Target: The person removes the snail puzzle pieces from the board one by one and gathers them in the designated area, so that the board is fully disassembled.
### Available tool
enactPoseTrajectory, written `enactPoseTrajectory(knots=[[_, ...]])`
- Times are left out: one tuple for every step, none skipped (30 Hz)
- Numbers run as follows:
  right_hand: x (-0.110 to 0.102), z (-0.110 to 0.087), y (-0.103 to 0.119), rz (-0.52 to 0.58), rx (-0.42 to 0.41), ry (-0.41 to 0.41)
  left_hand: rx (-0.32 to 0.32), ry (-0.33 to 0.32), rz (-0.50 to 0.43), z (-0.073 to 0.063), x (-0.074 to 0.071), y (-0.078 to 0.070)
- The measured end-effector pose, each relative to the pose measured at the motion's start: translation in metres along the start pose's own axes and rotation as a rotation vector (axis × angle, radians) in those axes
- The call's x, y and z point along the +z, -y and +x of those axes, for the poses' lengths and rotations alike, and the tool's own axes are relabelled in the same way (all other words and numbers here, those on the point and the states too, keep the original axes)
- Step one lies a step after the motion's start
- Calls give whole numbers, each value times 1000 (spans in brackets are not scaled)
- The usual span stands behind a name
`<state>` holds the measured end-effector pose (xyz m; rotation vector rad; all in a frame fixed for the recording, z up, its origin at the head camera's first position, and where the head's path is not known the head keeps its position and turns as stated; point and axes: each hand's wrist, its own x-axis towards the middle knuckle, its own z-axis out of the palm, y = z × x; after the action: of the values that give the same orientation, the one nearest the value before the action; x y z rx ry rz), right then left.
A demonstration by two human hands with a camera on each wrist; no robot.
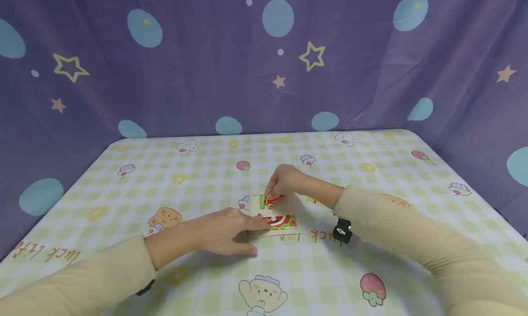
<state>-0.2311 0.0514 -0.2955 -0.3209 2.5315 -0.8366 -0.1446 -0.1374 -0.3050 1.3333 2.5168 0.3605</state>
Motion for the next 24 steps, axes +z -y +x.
enactPoseTrajectory(knots=[[-3, 0, -3, -8, -4, -5, -6, 4, 1, 0, -1, 0], [-6, 0, -6, -9, -8, -7, -17, 10, -2, 0, -1, 0], [-8, 0, -10, -1, -10, 0, -26, 16, -5, -1, -1, 0], [-10, -1, -13, 2, -9, 1, -28, 18, -6, -1, -2, 0], [-11, -2, -17, 4, -10, 1, -30, 19, -8, -1, -2, 0], [-13, -3, -20, 12, -7, 2, -37, 22, -12, -1, -2, 0], [-15, -5, -23, 19, -8, 2, -39, 23, -15, -1, -2, 0], [-17, -6, -27, 33, -1, 0, -41, 24, -18, 0, -2, -1], [-19, -8, -31, 38, 6, -1, -35, 22, -17, 0, -2, -1], [-21, -9, -33, 41, 14, -1, -29, 18, -17, 0, -2, -1], [-23, -10, -36, 44, 20, -1, -22, 14, -16, 0, -1, -1], [-25, -12, -39, 50, 27, 0, -18, 11, -16, 0, -1, -1], [-27, -13, -42, 57, 26, 2, -12, 8, -14, -1, -1, -1], [-29, -15, -45, 63, 30, 4, -8, 5, -12, -1, -1, -1], [-32, -16, -48, 63, 24, 3, -4, 2, -12, -1, 0, -1], [-34, -18, -51, 71, 24, 2, -3, 0, -11, -1, 0, -1], [-36, -19, -54, 79, 23, 3, -3, -2, -11, -1, 0, -1], [-38, -21, -57, 81, 20, 3, -5, -3, -10, -1, 0, -1], [-39, -23, -60, 85, 21, 5, -7, -4, -8, -1, 0, -2], [-41, -24, -63, 87, 26, 4, -8, -6, -8, -1, 0, -2], [-42, -26, -66, 87, 31, 3, -11, -6, -7, -1, 0, -2], [-43, -28, -69, 92, 34, 6, -13, -7, -6, -2, -1, -2], [-44, -30, -71, 93, 35, 10, -15, -7, -5, -2, 0, -3], [-45, -32, -73, 98, 37, 13, -16, -8, -3, -2, -1, -3]])
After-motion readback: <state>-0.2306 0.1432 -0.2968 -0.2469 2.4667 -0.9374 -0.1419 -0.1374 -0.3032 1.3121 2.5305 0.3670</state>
